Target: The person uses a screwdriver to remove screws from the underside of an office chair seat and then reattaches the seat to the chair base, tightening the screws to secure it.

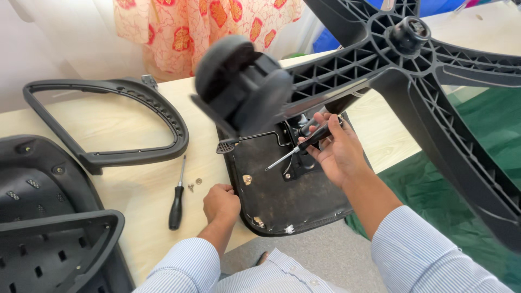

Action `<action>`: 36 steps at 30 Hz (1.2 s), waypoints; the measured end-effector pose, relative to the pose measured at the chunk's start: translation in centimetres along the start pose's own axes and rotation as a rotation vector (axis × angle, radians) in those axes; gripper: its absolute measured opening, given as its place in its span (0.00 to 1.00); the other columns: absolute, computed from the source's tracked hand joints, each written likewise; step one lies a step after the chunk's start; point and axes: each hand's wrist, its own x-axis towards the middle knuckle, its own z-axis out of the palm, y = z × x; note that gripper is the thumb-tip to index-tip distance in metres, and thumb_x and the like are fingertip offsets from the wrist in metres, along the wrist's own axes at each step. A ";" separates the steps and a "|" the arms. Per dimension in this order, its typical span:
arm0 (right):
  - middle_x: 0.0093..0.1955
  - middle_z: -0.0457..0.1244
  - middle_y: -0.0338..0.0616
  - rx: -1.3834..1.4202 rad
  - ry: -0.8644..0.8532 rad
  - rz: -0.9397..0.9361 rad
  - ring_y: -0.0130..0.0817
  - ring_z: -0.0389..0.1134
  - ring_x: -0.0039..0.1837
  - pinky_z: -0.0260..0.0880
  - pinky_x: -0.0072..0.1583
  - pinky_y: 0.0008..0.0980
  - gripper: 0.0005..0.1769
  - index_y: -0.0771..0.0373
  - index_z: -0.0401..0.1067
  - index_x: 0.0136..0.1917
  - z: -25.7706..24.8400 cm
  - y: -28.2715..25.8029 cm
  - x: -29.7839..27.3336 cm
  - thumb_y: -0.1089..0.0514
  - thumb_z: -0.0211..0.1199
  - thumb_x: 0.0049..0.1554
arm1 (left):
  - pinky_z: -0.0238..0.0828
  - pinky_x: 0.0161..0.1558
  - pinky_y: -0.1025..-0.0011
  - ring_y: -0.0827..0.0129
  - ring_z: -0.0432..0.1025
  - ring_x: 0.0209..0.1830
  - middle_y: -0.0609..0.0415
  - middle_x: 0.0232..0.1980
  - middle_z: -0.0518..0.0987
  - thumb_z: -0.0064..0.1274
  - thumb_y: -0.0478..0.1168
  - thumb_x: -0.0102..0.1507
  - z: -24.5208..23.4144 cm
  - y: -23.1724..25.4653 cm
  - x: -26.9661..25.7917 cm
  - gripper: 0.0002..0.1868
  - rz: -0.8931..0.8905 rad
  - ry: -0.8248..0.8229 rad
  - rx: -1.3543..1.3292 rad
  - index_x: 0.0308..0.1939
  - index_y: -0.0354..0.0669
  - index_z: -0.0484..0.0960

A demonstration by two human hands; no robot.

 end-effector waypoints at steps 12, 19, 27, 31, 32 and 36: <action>0.53 0.60 0.38 -0.151 0.046 -0.015 0.33 0.63 0.58 0.71 0.61 0.58 0.12 0.57 0.64 0.57 -1.5 -0.9 1.8 0.49 0.54 0.66 | 0.75 0.55 0.61 0.57 0.80 0.51 0.50 0.48 0.86 0.53 0.41 0.66 2.4 -0.6 -2.3 0.11 0.014 -0.050 -0.195 0.50 0.47 0.85; 0.61 0.64 0.40 -0.201 -0.068 0.015 0.34 0.65 0.59 0.74 0.61 0.50 0.14 0.55 0.64 0.62 -3.2 -1.9 1.3 0.49 0.51 0.66 | 0.77 0.50 0.65 0.62 0.82 0.45 0.51 0.45 0.87 0.59 0.40 0.62 4.1 -0.6 -4.4 0.11 -0.089 0.244 -0.516 0.48 0.44 0.85; 0.60 0.64 0.44 -0.157 -0.129 -0.087 0.37 0.68 0.57 0.74 0.59 0.45 0.14 0.57 0.63 0.62 -7.1 -1.9 0.4 0.53 0.56 0.65 | 0.80 0.43 0.75 0.71 0.81 0.39 0.50 0.41 0.85 0.53 0.34 0.65 6.8 1.1 -5.0 0.12 0.104 0.374 -0.994 0.51 0.35 0.82; 0.60 0.66 0.46 -0.181 -0.131 -0.166 0.35 0.70 0.56 0.75 0.58 0.41 0.13 0.60 0.66 0.59 -7.8 -1.6 -0.8 0.58 0.61 0.63 | 0.77 0.41 0.77 0.74 0.76 0.36 0.53 0.40 0.82 0.51 0.34 0.66 8.9 2.1 -5.1 0.12 0.062 0.088 -1.261 0.52 0.35 0.82; 0.59 0.67 0.45 -0.200 -0.141 -0.193 0.33 0.70 0.56 0.75 0.57 0.39 0.12 0.60 0.66 0.58 -7.8 -1.6 -1.2 0.59 0.62 0.62 | 0.77 0.41 0.77 0.75 0.76 0.35 0.54 0.40 0.81 0.50 0.34 0.66 9.1 2.1 -5.3 0.13 0.046 -0.009 -1.323 0.52 0.36 0.83; 0.56 0.68 0.43 -0.347 -0.137 -0.353 0.26 0.69 0.55 0.68 0.53 0.29 0.11 0.61 0.70 0.57 -7.3 -1.4 -2.4 0.62 0.65 0.61 | 0.79 0.44 0.75 0.73 0.76 0.36 0.56 0.38 0.77 0.44 0.36 0.67 8.8 2.7 -6.2 0.12 -0.085 -0.233 -1.328 0.49 0.36 0.81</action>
